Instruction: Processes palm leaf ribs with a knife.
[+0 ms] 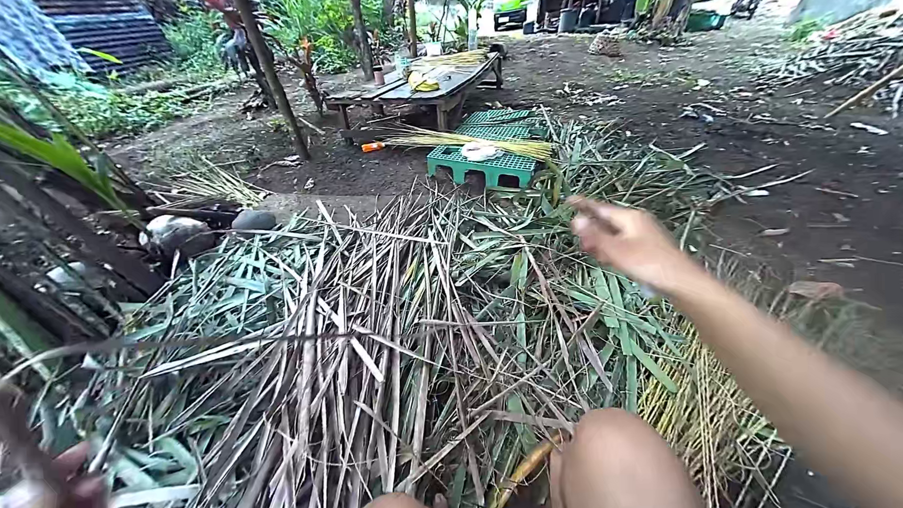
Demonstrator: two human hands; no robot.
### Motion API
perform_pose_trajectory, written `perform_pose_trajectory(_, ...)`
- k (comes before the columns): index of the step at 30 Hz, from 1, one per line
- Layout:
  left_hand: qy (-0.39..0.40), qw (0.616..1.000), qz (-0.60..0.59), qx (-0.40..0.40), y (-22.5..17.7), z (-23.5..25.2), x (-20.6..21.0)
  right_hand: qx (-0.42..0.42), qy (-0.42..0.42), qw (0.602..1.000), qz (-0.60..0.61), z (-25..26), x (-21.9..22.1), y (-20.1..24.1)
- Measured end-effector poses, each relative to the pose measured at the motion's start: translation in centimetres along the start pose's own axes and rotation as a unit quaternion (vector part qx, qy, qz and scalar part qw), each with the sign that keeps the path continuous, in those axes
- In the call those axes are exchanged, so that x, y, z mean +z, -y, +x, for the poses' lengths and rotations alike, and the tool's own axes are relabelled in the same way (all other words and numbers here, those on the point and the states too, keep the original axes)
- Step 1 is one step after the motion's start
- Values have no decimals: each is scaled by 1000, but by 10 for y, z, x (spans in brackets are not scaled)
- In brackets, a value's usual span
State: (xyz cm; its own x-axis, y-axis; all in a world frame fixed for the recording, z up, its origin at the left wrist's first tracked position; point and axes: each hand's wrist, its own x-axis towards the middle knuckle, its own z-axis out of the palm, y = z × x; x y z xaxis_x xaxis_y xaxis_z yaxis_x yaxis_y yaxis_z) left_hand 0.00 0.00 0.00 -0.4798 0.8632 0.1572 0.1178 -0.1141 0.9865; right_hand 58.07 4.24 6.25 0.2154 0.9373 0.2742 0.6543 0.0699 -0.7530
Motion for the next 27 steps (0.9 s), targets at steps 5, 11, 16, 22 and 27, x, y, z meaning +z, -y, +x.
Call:
perform_pose_trajectory(5, 177, 980, -77, 51, -36, -63, 146, -115, 230, 945, 203, -44, 96, 92)
perform_pose_trajectory(11, 400, 900, 60, 163, -44, -87, 192, -122, 143, 938, 292, -57, 139, 118)
perform_pose_trajectory(16, 351, 917, 3, 187, -37, -90, 203, -136, 175, 941, 255, -67, 131, 112)
perform_pose_trajectory(22, 272, 955, -57, 101, -33, -106, 215, -85, 155, 951, 255, -70, 133, 115)
perform_pose_trajectory(27, 126, 957, -249, -75, -28, -86, 204, -88, 120, 941, 304, -77, 135, 110)
